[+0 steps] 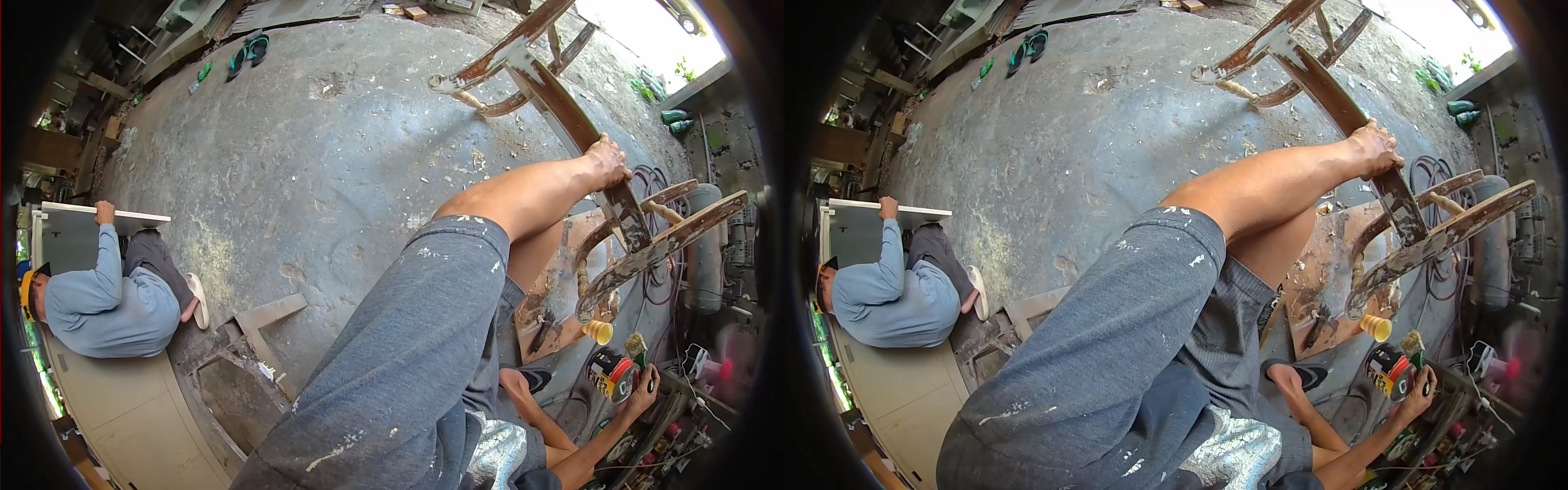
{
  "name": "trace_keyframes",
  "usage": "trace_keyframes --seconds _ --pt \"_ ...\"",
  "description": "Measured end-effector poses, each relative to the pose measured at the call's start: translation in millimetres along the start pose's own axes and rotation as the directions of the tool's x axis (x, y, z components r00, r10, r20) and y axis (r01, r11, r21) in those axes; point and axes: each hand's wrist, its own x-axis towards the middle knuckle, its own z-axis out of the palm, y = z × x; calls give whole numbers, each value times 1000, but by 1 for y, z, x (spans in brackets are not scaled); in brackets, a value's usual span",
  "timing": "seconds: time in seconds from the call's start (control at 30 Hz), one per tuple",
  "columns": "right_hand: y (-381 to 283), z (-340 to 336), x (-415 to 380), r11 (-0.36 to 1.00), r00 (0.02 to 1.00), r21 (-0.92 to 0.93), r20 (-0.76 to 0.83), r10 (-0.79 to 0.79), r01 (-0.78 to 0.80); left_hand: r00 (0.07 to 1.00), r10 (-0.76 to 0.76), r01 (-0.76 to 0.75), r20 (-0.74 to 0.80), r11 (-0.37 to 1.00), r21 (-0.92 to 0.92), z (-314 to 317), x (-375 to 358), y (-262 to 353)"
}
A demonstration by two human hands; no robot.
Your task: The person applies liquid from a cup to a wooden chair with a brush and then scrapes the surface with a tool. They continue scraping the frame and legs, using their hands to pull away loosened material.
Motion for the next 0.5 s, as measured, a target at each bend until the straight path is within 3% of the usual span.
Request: trace_keyframes --seconds 0.5 --pt "-8 -7 -9 998 1000 -63 18 -14 15 998 13 -11 54 999 -38 -14 -13 3"
